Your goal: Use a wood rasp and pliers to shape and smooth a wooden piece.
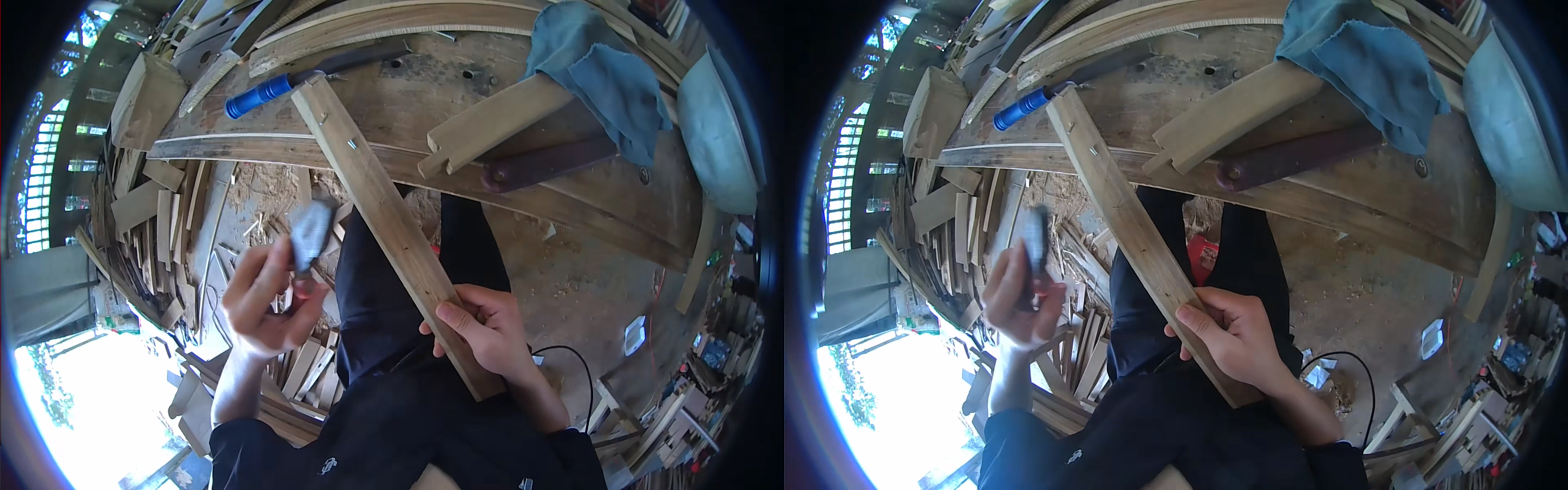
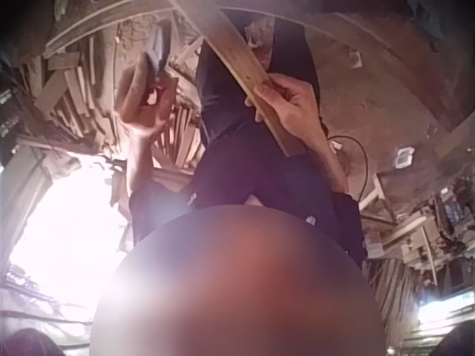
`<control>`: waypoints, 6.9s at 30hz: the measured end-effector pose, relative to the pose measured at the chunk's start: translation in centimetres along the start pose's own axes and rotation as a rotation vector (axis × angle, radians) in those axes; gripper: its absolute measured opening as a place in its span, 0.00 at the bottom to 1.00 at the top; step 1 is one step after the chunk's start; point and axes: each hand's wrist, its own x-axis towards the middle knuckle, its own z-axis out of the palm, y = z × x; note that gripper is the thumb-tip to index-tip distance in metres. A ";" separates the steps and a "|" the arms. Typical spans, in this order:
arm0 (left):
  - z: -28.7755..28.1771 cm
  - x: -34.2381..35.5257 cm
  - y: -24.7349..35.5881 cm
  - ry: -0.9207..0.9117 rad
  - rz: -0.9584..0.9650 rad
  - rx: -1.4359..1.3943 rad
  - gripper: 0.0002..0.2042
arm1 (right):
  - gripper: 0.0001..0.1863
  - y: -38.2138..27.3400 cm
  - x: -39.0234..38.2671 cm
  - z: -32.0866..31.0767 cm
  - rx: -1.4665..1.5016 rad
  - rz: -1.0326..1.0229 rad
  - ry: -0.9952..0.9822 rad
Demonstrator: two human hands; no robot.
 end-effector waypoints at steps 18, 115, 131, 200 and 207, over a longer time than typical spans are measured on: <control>1.0 0.8 0.0 -0.245 0.097 0.302 0.29 | 0.13 0.6 0.1 0.2 -0.010 -0.045 0.021; 1.0 -2.5 1.4 -0.206 -0.599 -0.534 0.29 | 0.24 -0.9 -0.9 -0.5 -0.331 -0.136 0.162; 2.8 -1.0 -1.1 -0.306 -0.717 -0.730 0.25 | 0.24 0.2 0.3 0.0 -1.052 -0.528 0.457; 13.7 -10.2 -5.0 0.187 -0.618 0.003 0.23 | 0.15 0.7 5.6 -4.0 -1.355 -0.113 0.054; 14.1 -9.5 -6.0 0.247 -0.506 0.252 0.18 | 0.14 1.5 4.6 -3.7 -1.208 -0.101 0.057</control>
